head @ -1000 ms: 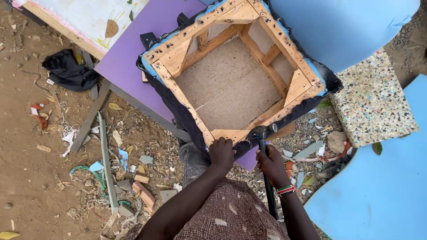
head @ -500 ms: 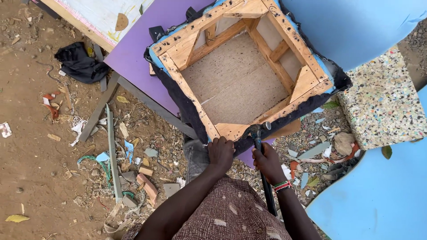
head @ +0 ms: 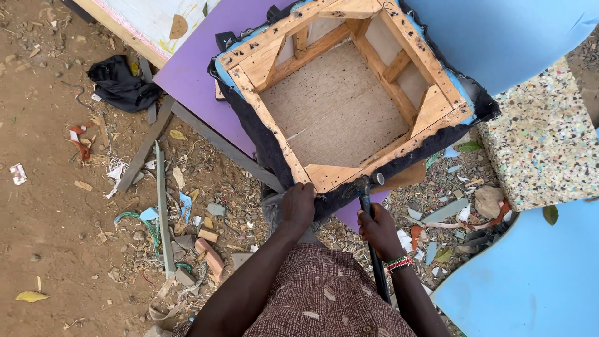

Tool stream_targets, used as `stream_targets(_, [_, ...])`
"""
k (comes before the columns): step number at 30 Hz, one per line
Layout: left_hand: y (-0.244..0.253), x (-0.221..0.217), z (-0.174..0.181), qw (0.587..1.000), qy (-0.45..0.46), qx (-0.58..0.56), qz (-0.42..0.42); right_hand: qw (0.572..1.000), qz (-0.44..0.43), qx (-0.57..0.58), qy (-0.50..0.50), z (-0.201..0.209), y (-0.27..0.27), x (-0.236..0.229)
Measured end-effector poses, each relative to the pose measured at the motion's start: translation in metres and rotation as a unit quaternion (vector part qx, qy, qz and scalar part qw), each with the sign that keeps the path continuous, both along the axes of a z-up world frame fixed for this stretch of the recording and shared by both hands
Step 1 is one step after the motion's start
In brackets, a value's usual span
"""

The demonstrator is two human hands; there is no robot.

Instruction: Securing fabric to a wooden furniture frame using a hammer and nails during a reupholstery task.

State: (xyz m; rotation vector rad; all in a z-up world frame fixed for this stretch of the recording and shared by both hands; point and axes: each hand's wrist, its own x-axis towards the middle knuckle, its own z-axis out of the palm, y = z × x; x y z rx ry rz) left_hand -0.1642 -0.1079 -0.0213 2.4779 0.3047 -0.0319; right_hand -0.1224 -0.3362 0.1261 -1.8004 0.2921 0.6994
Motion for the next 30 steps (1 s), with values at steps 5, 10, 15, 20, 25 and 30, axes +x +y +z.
stream_targets(5, [0.029,0.013,0.024,0.999,0.006,0.027,-0.034,1.000,0.002,0.007,0.004,-0.007,0.002,0.001])
stream_targets(10, [0.029,0.025,-0.024,0.990,0.043,-0.033,-0.132,0.996,-0.038,0.040,0.074,-0.020,0.017,0.003])
stream_targets(15, [0.044,0.035,0.011,0.977,0.079,-0.053,-0.189,0.986,-0.086,0.094,0.104,-0.009,0.036,-0.001])
stream_targets(20, [0.046,0.050,0.038,0.941,0.193,0.059,-0.272,0.980,-0.120,0.115,0.108,-0.027,0.051,-0.013])
stream_targets(25, [0.063,0.079,0.049,0.884,0.121,0.038,-0.450,0.981,-0.157,0.055,0.103,-0.032,0.077,-0.034])
stream_targets(30, [0.088,0.099,0.054,0.886,0.121,-0.050,-0.445,0.966,-0.224,0.014,0.126,-0.017,0.104,-0.042])
